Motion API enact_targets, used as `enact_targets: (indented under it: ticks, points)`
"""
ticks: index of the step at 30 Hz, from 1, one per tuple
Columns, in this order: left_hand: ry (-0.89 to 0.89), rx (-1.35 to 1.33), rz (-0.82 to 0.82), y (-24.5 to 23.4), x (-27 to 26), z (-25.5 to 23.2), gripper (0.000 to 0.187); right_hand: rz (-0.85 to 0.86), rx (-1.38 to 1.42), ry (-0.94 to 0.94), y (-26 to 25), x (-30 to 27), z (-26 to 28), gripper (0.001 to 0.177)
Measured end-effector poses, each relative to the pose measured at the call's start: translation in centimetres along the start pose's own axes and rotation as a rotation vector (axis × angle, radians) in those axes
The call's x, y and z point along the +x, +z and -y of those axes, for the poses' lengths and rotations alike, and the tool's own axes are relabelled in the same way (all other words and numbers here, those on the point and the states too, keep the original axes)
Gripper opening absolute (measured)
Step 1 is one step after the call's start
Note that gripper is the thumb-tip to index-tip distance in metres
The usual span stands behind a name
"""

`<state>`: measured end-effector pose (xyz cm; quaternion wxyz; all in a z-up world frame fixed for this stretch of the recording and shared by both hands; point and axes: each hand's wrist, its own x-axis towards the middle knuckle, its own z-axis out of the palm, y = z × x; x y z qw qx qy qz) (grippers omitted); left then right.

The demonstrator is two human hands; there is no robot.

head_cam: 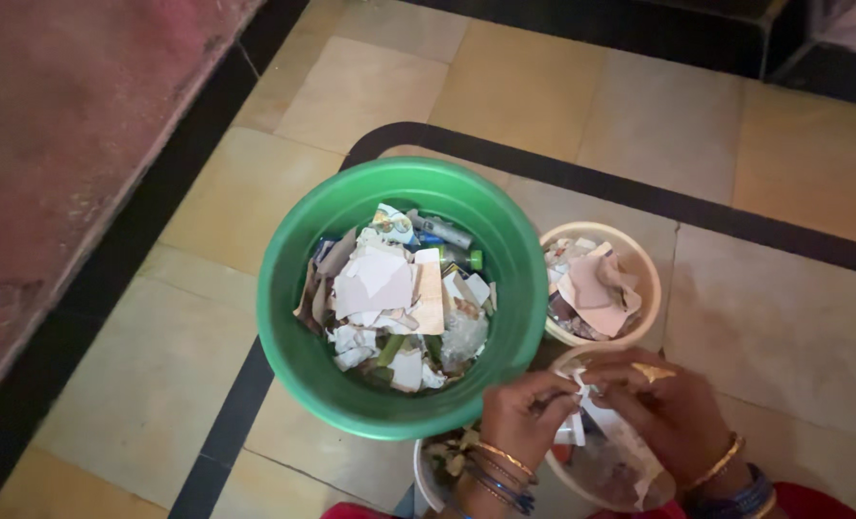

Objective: The person sorts mixed waste from a green basin into three smaller bowls by hand. They repeatedly pick up paper, plastic, and other debris, separating them into different containers on the floor.

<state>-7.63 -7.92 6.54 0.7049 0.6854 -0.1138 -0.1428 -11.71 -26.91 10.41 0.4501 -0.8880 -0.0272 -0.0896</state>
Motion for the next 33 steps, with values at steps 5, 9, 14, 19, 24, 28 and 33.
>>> enact_targets:
  ticks: [5, 9, 14, 19, 24, 28, 33]
  points:
    - [0.287, 0.275, 0.05, 0.3, 0.0, 1.3, 0.022, 0.029, 0.133, 0.409, 0.9, -0.5, -0.5, 0.026]
    - [0.248, 0.511, 0.111, -1.9, 1.0, 0.9, 0.026, 0.028, -0.32, 0.486, 2.3, -0.7, -2.7, 0.026]
    - [0.215, 0.589, -0.082, -4.7, 1.7, 0.0, 0.029, 0.018, -0.189, 0.196, 5.2, -1.8, -6.5, 0.012]
    - [0.153, 0.655, -0.071, -4.5, 1.7, -0.5, 0.027, 0.224, -0.497, 0.059, 6.8, -1.3, -7.4, 0.022]
    - [0.224, 0.725, 0.041, -2.9, 0.4, 0.2, 0.027, 0.763, -0.828, 0.104, 6.3, 0.0, -5.3, 0.023]
    - [-0.215, 1.019, 0.426, 0.3, -0.8, 2.2, 0.016, 0.92, -1.045, 0.147, 8.2, 0.9, -4.4, 0.028]
    - [-0.406, 1.076, 0.605, 2.7, -2.2, 5.0, 0.02, 0.868, -1.052, 0.182, 9.4, 1.2, -5.6, 0.031]
